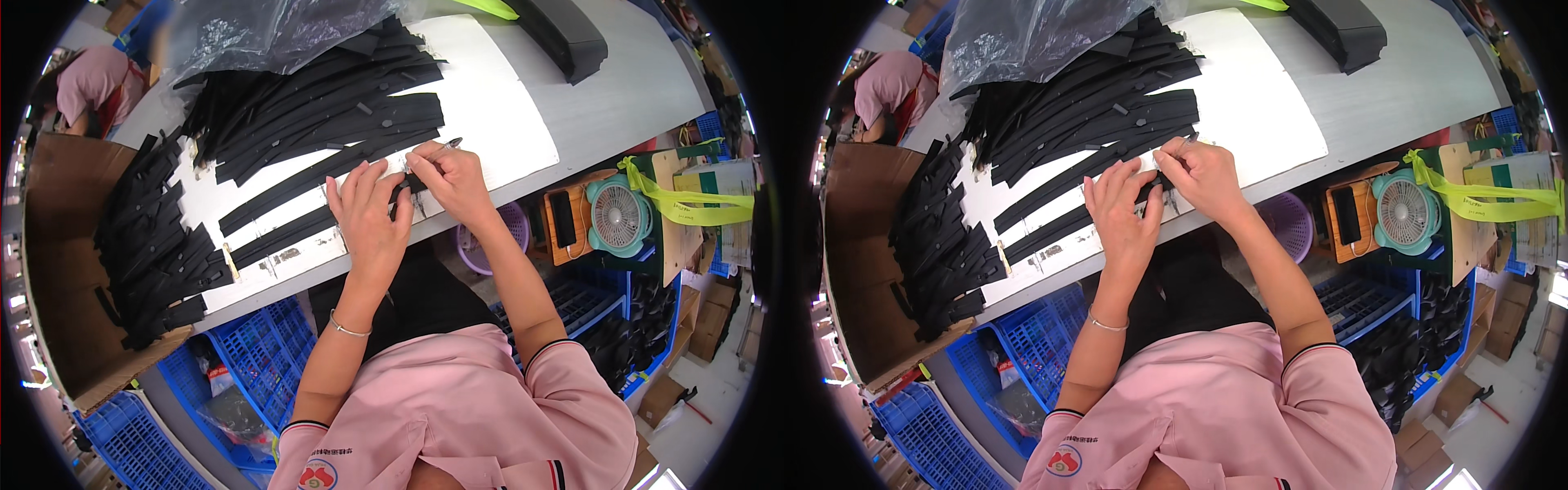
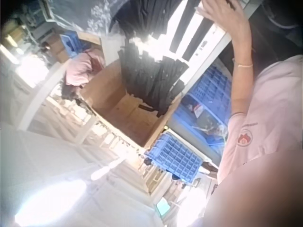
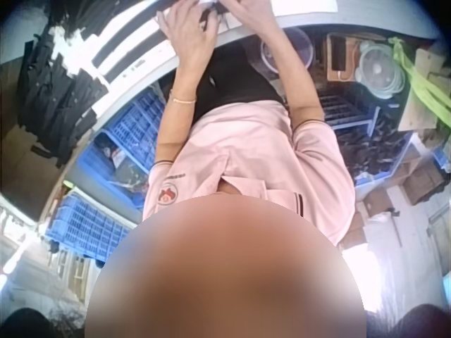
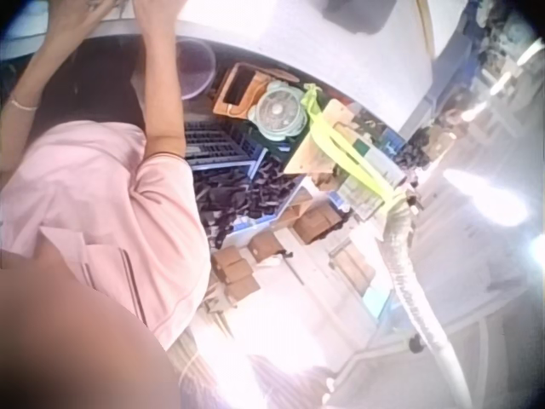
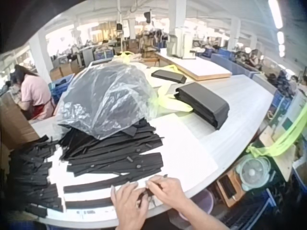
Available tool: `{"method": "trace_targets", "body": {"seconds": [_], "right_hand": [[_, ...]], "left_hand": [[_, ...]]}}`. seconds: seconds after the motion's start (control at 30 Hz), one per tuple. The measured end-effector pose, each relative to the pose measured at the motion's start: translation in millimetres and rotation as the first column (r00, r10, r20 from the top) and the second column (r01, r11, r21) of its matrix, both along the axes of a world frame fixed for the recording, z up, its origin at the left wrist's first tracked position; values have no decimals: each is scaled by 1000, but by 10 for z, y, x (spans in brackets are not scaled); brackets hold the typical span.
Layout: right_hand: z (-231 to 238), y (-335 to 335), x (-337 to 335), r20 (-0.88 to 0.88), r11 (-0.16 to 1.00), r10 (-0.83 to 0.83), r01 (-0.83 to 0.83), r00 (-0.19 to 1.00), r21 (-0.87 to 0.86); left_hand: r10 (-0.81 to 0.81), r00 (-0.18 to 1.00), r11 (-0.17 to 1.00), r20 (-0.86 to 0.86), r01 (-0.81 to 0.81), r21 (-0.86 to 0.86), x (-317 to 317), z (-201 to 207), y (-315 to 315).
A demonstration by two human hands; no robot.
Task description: Use a pen to mark lines on black rubber or fabric strips placed on a guide template on a workbench.
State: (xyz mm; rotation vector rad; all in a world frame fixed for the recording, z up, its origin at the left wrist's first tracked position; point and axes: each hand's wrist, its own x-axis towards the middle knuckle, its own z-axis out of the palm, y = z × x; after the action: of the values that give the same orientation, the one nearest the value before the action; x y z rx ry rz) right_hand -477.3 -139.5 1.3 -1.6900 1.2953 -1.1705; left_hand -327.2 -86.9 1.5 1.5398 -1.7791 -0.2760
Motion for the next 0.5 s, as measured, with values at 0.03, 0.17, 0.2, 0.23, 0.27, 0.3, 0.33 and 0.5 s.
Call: {"method": "trace_targets", "body": {"seconds": [0.03,0.17,0.2,0.23,0.27,0.3,0.33,0.5], "right_hand": [[-4,-1,7,-16,1000,4,-5,1000,-19],[-47,-12,-5,-101,997,19,-26,995,-70],[-57,-11,0,-102,997,19,-26,995,-71],[-67,-8,14,-74,994,1,-8,997,-106],[-71,-4,22,-44,990,-17,11,999,-141],[-68,2,22,-44,990,-16,10,999,-141],[-57,11,17,90,998,-2,8,996,-57],[9,50,-67,177,997,47,-56,983,49]], "left_hand": [[0,1000,1000,-1,0,1,-3,1,-1],[9,1000,1000,0,-9,0,-11,-4,0],[11,1000,1000,3,-11,-2,-12,-9,0],[12,1000,1000,3,-12,-2,-10,-11,2],[11,1000,1000,2,-11,-9,-8,-12,3],[11,1000,1000,2,-11,-16,-6,-13,4],[11,1000,1000,1,-11,-16,-8,-12,5],[12,1000,1000,-9,-13,-16,-7,-19,16]]}}
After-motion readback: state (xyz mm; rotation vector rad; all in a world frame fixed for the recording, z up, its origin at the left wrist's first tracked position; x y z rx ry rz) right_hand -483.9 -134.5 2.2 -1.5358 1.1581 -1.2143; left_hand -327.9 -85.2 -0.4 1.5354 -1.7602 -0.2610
